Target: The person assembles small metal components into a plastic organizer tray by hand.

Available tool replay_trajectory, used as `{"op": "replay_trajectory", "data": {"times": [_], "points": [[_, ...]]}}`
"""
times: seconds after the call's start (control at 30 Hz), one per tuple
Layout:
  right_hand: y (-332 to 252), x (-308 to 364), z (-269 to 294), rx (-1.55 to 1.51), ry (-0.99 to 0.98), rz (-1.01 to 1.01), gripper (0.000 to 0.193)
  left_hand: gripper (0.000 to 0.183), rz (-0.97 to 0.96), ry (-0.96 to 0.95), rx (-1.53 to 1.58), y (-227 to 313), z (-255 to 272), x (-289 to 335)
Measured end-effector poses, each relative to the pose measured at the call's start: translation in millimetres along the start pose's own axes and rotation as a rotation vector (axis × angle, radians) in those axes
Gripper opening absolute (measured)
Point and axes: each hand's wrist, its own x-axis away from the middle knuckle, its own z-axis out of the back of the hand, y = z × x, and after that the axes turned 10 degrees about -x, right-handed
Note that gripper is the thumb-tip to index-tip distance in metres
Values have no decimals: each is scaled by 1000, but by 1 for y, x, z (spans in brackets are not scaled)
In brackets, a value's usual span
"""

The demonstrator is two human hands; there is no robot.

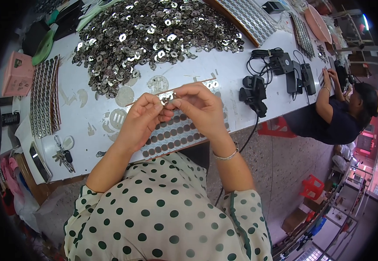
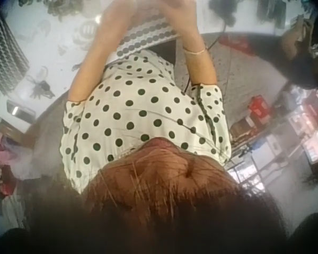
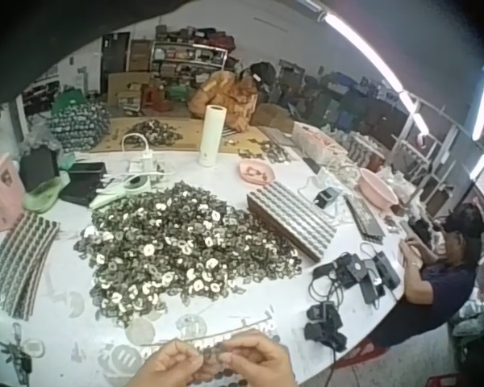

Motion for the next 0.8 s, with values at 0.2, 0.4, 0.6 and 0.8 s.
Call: {"op": "replay_trajectory", "data": {"times": [0.2, 0.4, 0.6, 0.8], "points": [[-14, 16, 39, -1, 190, -337, 18, 7, -444, -20, -1233, -6, -15, 15], [-32, 21, 35, 455, 133, -375, 19, 25, -771, -46, -1673, -25, -11, 11], [-27, 18, 30, 796, 55, -307, 13, 25, -783, -45, -1732, -28, -11, 11], [-17, 14, 38, 790, 42, -285, 13, 24, -799, -35, -1758, -31, -10, 10]]}}
